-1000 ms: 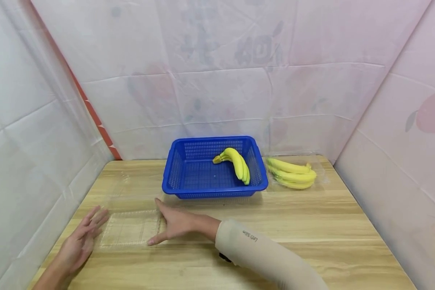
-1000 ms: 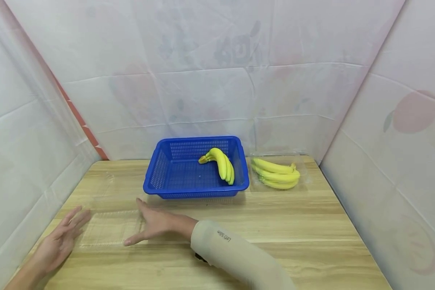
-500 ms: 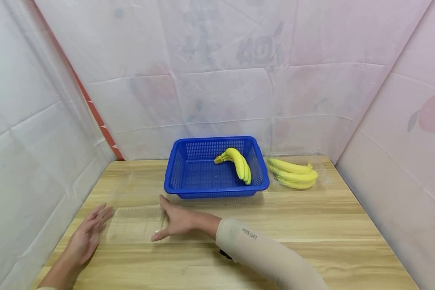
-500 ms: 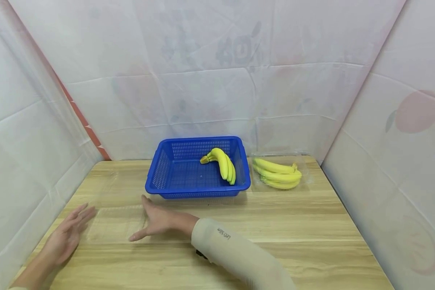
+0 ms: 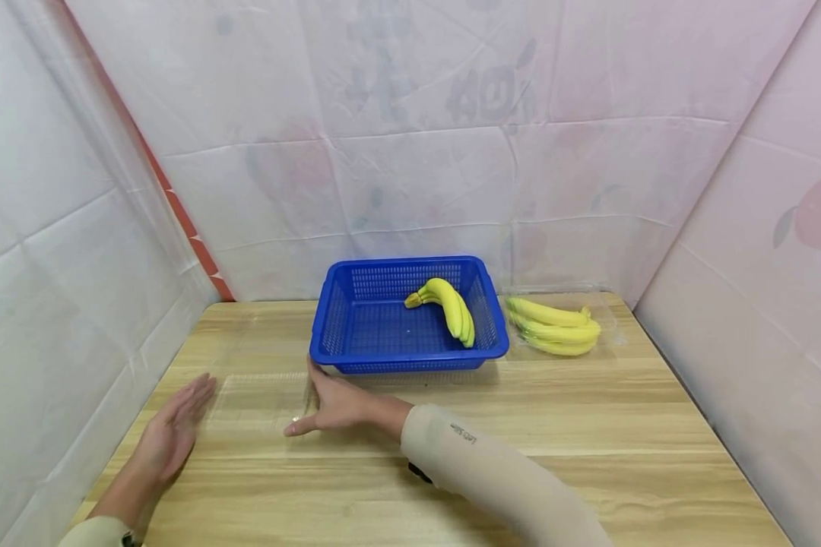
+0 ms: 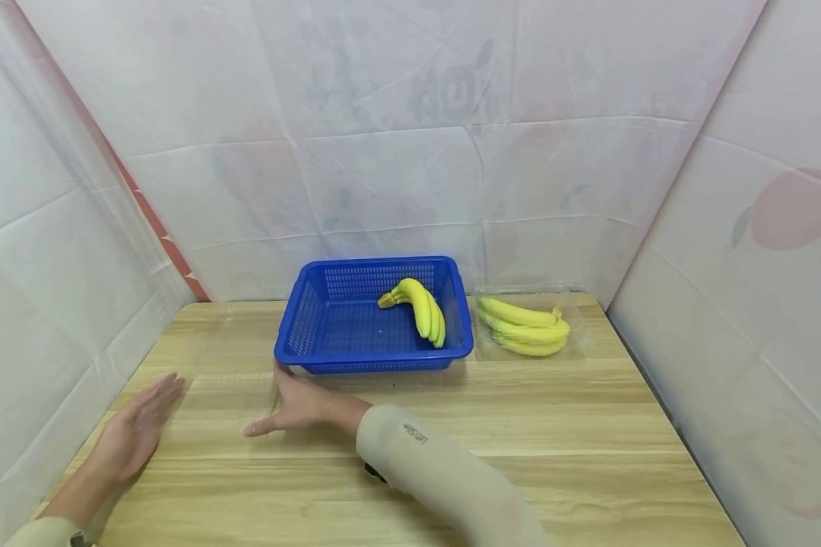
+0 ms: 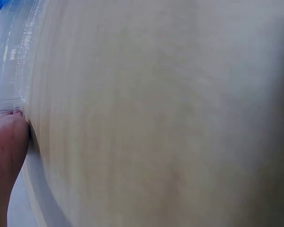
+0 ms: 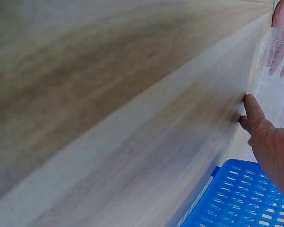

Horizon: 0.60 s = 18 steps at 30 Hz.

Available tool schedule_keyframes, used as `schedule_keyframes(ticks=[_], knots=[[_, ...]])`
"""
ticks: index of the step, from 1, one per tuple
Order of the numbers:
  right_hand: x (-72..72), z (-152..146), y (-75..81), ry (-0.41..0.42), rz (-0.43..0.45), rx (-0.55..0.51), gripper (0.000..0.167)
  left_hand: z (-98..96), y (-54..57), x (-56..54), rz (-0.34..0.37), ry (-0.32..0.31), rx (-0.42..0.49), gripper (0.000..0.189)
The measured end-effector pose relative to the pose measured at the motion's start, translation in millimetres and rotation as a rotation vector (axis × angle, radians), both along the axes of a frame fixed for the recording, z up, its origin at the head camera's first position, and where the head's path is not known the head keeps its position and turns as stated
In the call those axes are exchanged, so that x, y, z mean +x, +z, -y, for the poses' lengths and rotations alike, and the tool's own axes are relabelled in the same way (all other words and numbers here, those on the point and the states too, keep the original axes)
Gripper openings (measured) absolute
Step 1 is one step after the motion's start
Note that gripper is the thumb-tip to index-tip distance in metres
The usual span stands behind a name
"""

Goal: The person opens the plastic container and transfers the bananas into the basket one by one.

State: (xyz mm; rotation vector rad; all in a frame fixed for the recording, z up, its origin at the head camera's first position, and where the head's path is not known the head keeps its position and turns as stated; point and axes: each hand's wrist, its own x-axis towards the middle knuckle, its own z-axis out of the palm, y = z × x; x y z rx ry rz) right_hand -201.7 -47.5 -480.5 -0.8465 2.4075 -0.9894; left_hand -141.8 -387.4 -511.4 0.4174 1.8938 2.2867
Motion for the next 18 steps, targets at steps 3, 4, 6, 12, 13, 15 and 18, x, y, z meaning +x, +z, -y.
schedule_keyframes(ticks=[3,4,6,12,13,15,18], knots=[[-3.1,1.0,-1.4,-0.006,-0.024,-0.019,0.138,-1.7,0.2,-6.2,0.044,0.037,-0.026,0.066],[-4.1,1.4,-2.1,-0.007,-0.022,-0.025,0.138,-2.1,0.2,-7.8,0.053,0.048,-0.031,0.067],[-6.2,1.4,-3.0,-0.011,-0.028,-0.037,0.134,-2.6,0.0,-10.9,0.052,0.064,-0.033,0.064],[-12.7,1.2,-4.2,-0.036,-0.014,-0.036,0.099,-3.5,0.1,-15.2,-0.009,0.072,-0.005,0.042],[-13.7,1.3,-4.4,-0.043,-0.01,-0.025,0.096,-3.6,0.3,-15.4,-0.008,0.074,-0.005,0.04],[-14.7,1.7,-4.3,-0.058,0.002,-0.007,0.098,-3.9,0.6,-15.8,0.005,0.079,-0.008,0.038],[-15.5,3.0,-4.1,-0.076,0.01,0.013,0.102,-4.1,0.5,-16.3,0.025,0.091,-0.02,0.038]])
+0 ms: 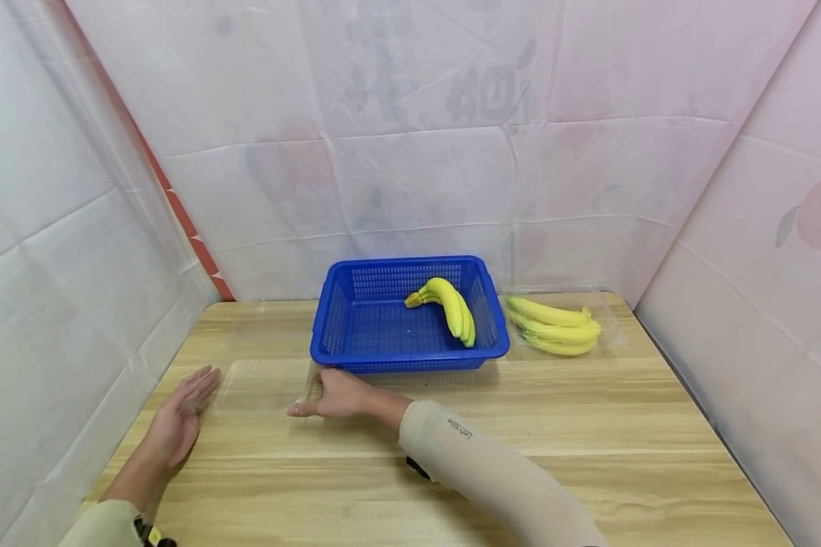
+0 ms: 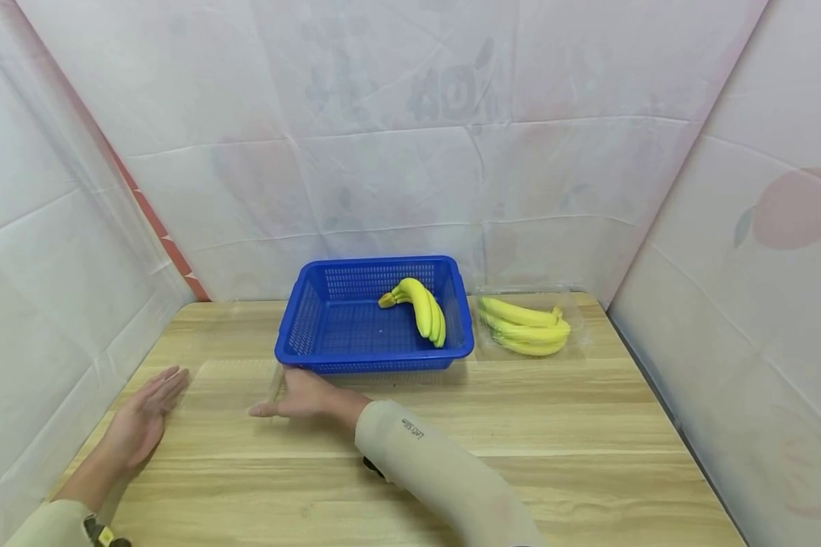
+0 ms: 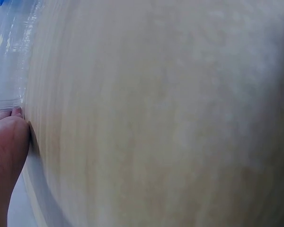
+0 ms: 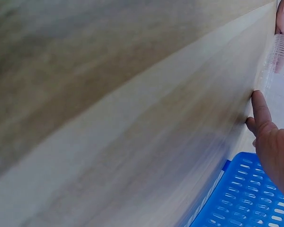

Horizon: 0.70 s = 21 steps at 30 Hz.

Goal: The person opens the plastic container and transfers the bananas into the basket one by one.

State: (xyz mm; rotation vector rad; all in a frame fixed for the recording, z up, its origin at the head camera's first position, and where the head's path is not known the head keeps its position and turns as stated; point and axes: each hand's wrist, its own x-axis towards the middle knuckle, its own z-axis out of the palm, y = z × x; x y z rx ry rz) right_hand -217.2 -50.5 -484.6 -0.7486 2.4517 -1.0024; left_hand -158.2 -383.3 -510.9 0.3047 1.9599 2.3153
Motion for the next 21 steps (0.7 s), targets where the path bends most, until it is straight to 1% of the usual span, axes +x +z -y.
schedule_keyframes(ticks=[6,10,13,15,19,21], knots=[[1.0,0.7,1.1,-0.017,0.021,-0.001,0.104,-0.6,-2.6,-2.0,-0.002,0.017,-0.032,0.042],[1.3,1.0,0.4,-0.015,0.026,-0.009,0.105,-1.5,-2.1,-1.4,0.009,0.037,-0.051,0.06],[1.2,1.5,0.0,-0.016,0.022,-0.006,0.103,-1.8,-1.7,-1.1,0.013,0.044,-0.058,0.069],[1.2,1.7,0.1,-0.017,0.021,-0.004,0.103,-2.0,-1.8,-0.6,0.014,0.047,-0.049,0.063],[1.5,1.2,1.1,-0.018,0.027,-0.007,0.105,-2.5,-2.4,-0.2,0.016,0.054,-0.023,0.04],[1.7,0.5,2.1,-0.018,0.031,-0.013,0.106,-2.8,-2.4,-0.6,0.017,0.055,-0.008,0.034]])
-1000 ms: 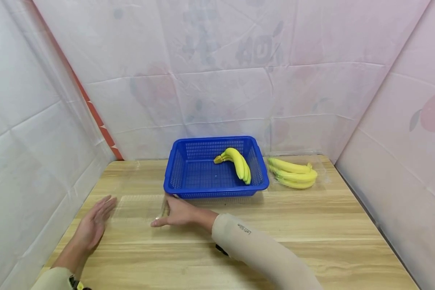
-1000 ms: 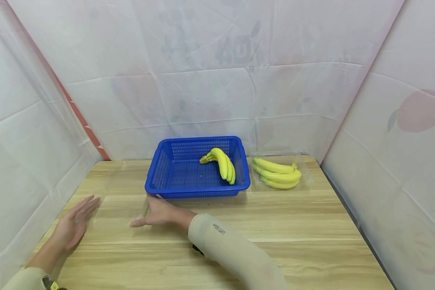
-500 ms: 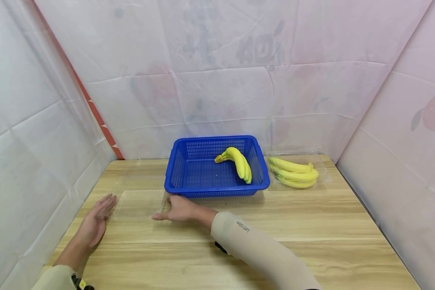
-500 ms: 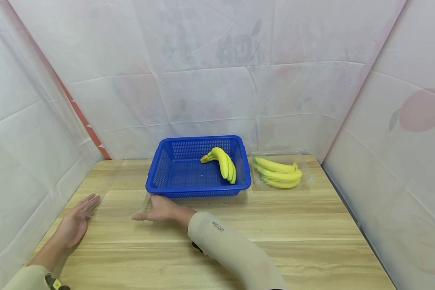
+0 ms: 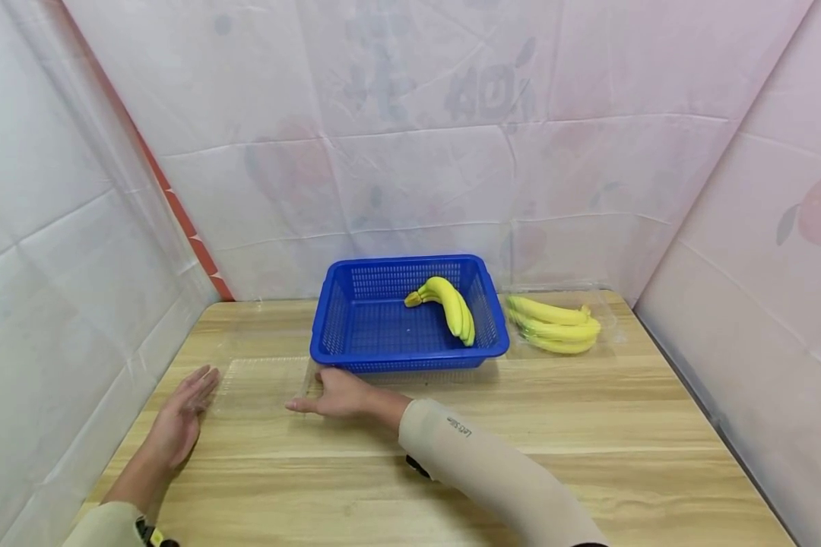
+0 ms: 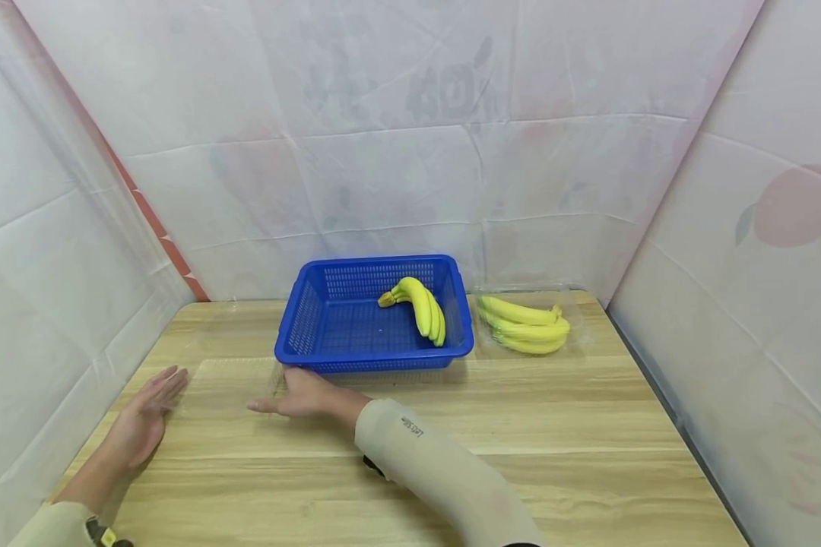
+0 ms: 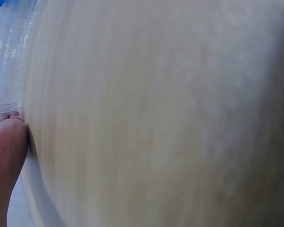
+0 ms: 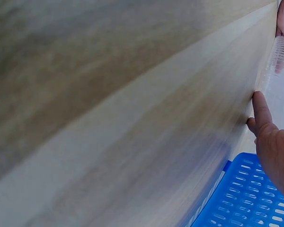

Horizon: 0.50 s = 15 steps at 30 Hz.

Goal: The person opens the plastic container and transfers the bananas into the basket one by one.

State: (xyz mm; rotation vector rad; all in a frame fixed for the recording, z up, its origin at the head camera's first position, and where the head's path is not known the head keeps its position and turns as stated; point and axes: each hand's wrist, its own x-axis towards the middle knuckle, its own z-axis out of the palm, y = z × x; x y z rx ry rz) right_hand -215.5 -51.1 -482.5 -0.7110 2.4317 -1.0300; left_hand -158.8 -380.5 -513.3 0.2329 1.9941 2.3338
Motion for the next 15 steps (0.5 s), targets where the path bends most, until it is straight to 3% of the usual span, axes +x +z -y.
schedule_keyframes(ticks=[6,12,15], knots=[[1.4,-4.7,2.8,0.009,-0.01,-0.005,0.108,-0.6,-1.0,-2.9,-0.011,0.014,0.0,0.035],[6.4,-12.9,4.4,0.042,-0.015,-0.027,0.111,0.1,-2.3,-1.2,-0.018,0.003,-0.066,0.06],[10.3,-18.4,5.3,0.083,-0.028,-0.022,0.115,-0.5,-2.4,1.4,-0.05,-0.005,-0.055,0.057]])
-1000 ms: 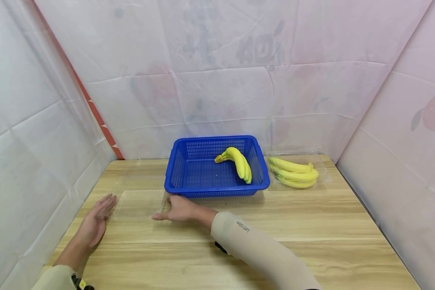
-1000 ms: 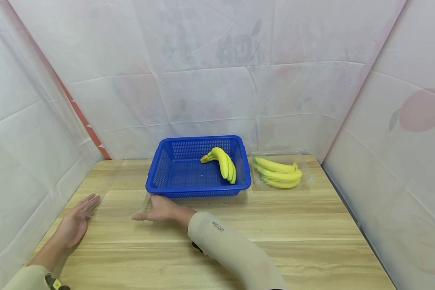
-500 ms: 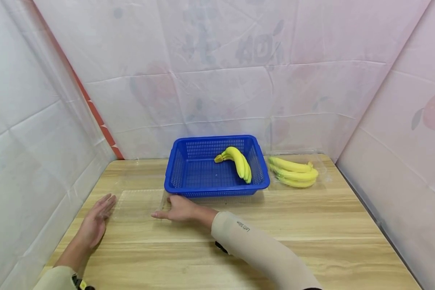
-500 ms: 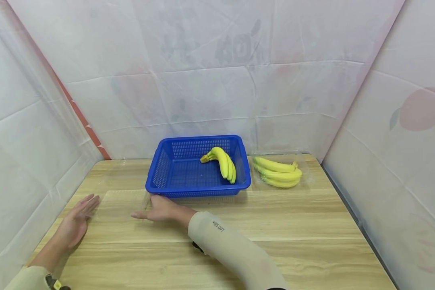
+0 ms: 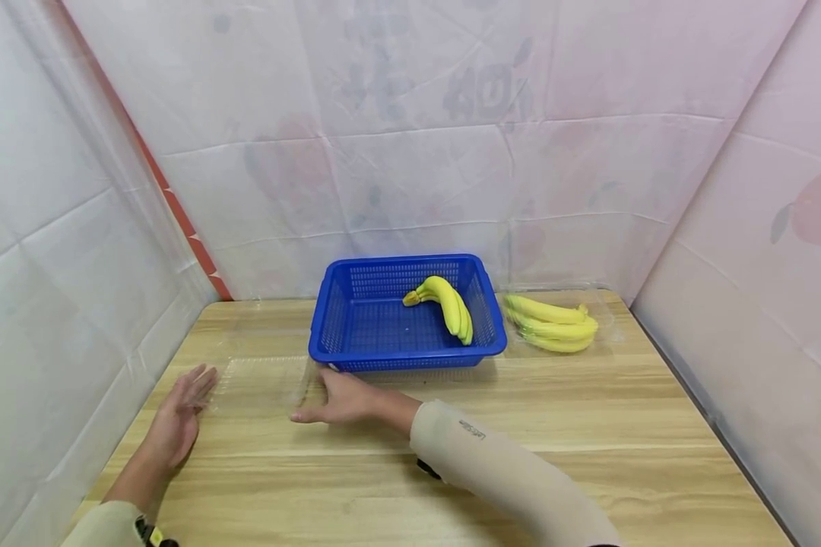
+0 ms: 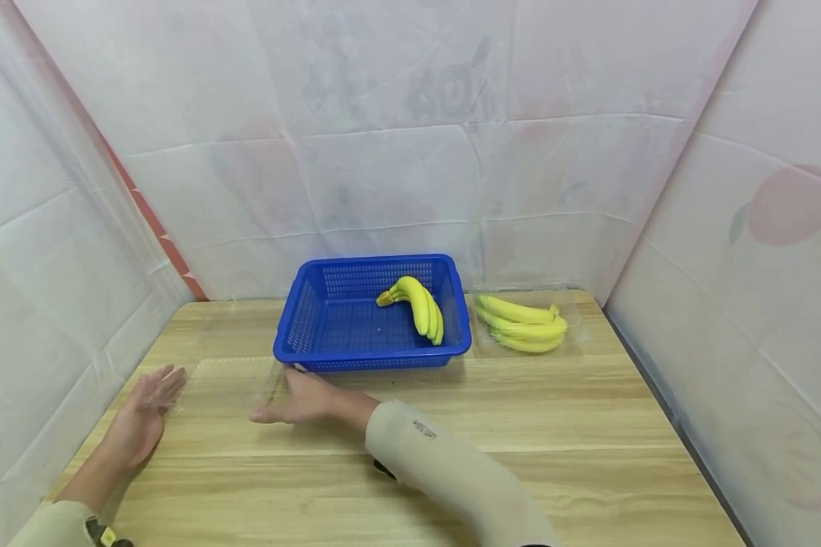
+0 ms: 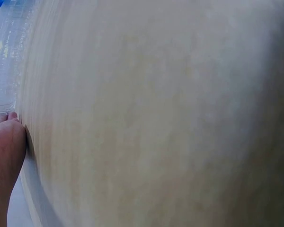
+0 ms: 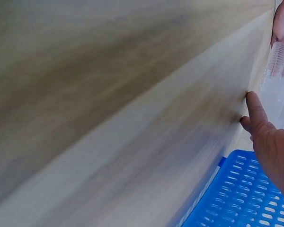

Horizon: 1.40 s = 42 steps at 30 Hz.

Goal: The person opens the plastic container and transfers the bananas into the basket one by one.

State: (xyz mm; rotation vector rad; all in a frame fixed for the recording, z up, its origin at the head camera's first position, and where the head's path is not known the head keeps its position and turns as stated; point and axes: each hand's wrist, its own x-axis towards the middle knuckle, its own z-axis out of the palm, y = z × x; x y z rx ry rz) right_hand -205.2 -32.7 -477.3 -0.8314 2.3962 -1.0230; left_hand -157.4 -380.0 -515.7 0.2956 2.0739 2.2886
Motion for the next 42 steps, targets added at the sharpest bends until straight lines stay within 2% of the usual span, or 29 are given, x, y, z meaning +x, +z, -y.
schedule_keyframes(ticks=[3,6,9,10,11,14,16,17,18,19,21,23,25,29,33,36,39,42], knots=[[3.8,-8.4,0.9,0.048,-0.044,0.045,0.115,-2.4,-0.1,0.2,-0.041,-0.01,0.088,0.047],[8.9,-19.3,2.8,0.096,-0.093,0.094,0.108,-4.8,1.2,2.4,-0.071,-0.008,0.21,0.043],[14.2,-33.3,5.3,0.14,-0.126,0.108,0.098,-7.4,5.4,9.0,-0.044,0.056,0.301,0.042],[16.0,-38.7,6.1,0.149,-0.131,0.1,0.095,-8.6,7.7,12.0,-0.011,0.104,0.332,0.042],[17.7,-44.7,6.7,0.155,-0.132,0.09,0.091,-10.7,10.6,14.9,0.032,0.178,0.349,0.042],[22.9,-63.4,8.4,0.149,-0.111,0.027,0.08,-18.7,19.5,21.4,0.217,0.515,0.363,0.037],[26.8,-77.9,9.5,0.135,-0.065,-0.036,0.072,-25.2,23.7,26.1,0.318,0.739,0.323,0.034],[28.9,-85.6,10.4,0.126,-0.045,-0.068,0.067,-28.8,25.2,28.4,0.356,0.832,0.285,0.034],[31.1,-93.5,11.7,0.117,-0.029,-0.095,0.064,-32.2,26.0,31.2,0.384,0.9,0.251,0.033],[33.3,-101.6,12.7,0.108,-0.017,-0.119,0.06,-35.2,26.3,34.7,0.394,0.937,0.212,0.032],[37.4,-118.4,15.1,0.088,-0.016,-0.155,0.052,-43.0,26.5,42.8,0.397,0.972,0.13,0.032],[40.6,-135.3,17.4,0.062,-0.047,-0.171,0.044,-52.3,27.0,48.8,0.379,0.961,0.103,0.033],[43.0,-152.2,19.2,0.024,-0.086,-0.183,0.036,-63.6,26.8,53.1,0.346,0.915,0.078,0.034],[46.1,-184.6,21.1,-0.056,-0.164,-0.218,0.026,-89.9,23.4,57.7,0.233,0.776,0.002,0.032],[47.1,-211.3,20.0,-0.134,-0.183,-0.225,0.026,-114.8,18.6,61.8,0.049,0.586,-0.133,0.023],[47.9,-227.1,18.1,-0.193,-0.171,-0.211,0.028,-130.7,18.4,61.8,-0.082,0.396,-0.235,0.018],[49.7,-242.2,16.7,-0.253,-0.177,-0.205,0.029,-148.2,22.1,57.5,-0.134,0.23,-0.322,0.016],[51.4,-260.1,13.6,-0.326,-0.198,-0.203,0.029,-168.2,26.8,50.5,-0.118,0.115,-0.374,0.017]])
